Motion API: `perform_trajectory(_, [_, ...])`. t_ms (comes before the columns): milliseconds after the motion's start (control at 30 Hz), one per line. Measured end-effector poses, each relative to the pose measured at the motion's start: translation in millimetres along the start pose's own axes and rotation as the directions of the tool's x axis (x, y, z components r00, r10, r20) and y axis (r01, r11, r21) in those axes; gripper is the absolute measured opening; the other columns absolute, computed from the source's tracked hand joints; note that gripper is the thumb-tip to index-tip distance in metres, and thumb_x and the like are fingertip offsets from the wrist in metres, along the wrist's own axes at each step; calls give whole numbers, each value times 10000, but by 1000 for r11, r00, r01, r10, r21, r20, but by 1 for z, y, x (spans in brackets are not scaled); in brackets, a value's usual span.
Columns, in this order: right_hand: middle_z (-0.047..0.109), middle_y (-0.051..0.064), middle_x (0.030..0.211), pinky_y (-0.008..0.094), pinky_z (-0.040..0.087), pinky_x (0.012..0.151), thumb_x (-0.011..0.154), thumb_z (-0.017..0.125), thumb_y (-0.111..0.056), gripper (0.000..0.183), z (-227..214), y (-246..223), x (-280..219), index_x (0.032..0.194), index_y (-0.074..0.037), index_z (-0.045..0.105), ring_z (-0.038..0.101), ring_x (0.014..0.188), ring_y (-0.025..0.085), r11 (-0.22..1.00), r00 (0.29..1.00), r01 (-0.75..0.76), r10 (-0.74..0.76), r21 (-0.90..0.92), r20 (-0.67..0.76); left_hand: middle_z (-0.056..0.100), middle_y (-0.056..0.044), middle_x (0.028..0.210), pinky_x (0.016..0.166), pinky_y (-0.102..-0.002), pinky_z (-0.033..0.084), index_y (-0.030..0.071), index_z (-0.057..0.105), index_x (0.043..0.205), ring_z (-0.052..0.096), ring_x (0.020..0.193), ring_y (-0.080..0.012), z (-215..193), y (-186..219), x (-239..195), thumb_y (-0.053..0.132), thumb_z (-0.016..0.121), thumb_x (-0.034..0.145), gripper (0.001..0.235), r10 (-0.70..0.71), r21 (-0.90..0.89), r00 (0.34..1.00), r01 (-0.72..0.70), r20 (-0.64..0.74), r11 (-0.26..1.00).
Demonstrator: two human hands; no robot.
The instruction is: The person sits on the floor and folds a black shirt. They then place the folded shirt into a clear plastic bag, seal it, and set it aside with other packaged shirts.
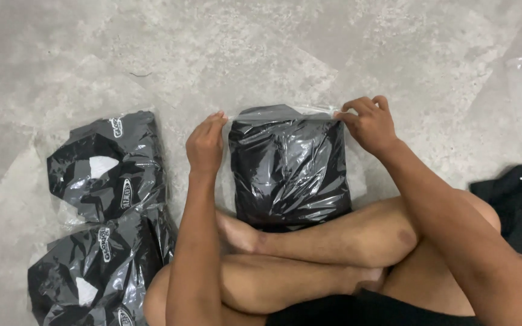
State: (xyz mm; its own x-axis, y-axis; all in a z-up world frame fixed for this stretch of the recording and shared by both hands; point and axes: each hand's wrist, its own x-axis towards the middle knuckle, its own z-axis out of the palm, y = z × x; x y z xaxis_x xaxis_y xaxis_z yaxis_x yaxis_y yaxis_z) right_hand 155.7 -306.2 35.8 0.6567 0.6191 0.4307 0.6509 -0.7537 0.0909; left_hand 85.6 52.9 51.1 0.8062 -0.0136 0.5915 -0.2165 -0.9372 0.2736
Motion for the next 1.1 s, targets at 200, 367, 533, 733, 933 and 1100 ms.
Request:
perform_trajectory(200, [585,-79,911,316,327,821,823,652,-140,125,13,-5,-5,840,-251,708,534,850,116,1000,985,5,-7,13,173,690,2,968,829,-250,528,145,655,928,641,953,-132,12,-9,-10,88,639,862,88,92,124,994,-99,60,987])
perform_trajectory(367, [592,-71,961,315,326,866,843,584,-150,195,9,-10,-3,954,-261,698,534,902,115,1000,921,23,-22,2,388,689,1,976,820,-276,516,184,667,965,638,963,-136,27,-22,-24,121,634,860,126,163,208,975,-192,152,959])
perform_trajectory(533, [622,-58,1052,335,306,943,835,521,-271,258,-1,-17,-2,1042,-256,674,555,1020,110,994,858,-92,47,63,511,686,-11,992,876,-345,481,184,671,967,622,1008,-168,27,-12,-15,159,593,855,138,21,159,938,-80,345,984])
perform_trajectory(733, [616,7,1166,388,252,1016,886,390,-438,413,-14,-25,8,1084,-200,664,550,1108,153,919,723,-361,170,157,670,620,-68,1160,976,-434,383,124,667,1045,517,1163,-253,-3,19,17,444,358,920,462,-348,72,722,384,598,921])
perform_trajectory(933, [645,22,1042,421,260,992,980,366,-492,483,5,-30,3,894,-157,705,582,1003,182,837,727,-527,354,147,589,522,-15,528,506,-334,409,123,619,642,522,539,-183,4,39,20,487,465,922,484,-598,-15,670,671,440,741])
perform_trajectory(1100, [669,42,852,446,276,939,914,570,-443,355,19,-31,7,769,-145,697,599,832,208,864,801,-493,407,99,439,633,-28,700,581,-344,488,130,699,844,613,722,-195,12,44,25,508,651,788,384,-714,101,531,767,456,634])
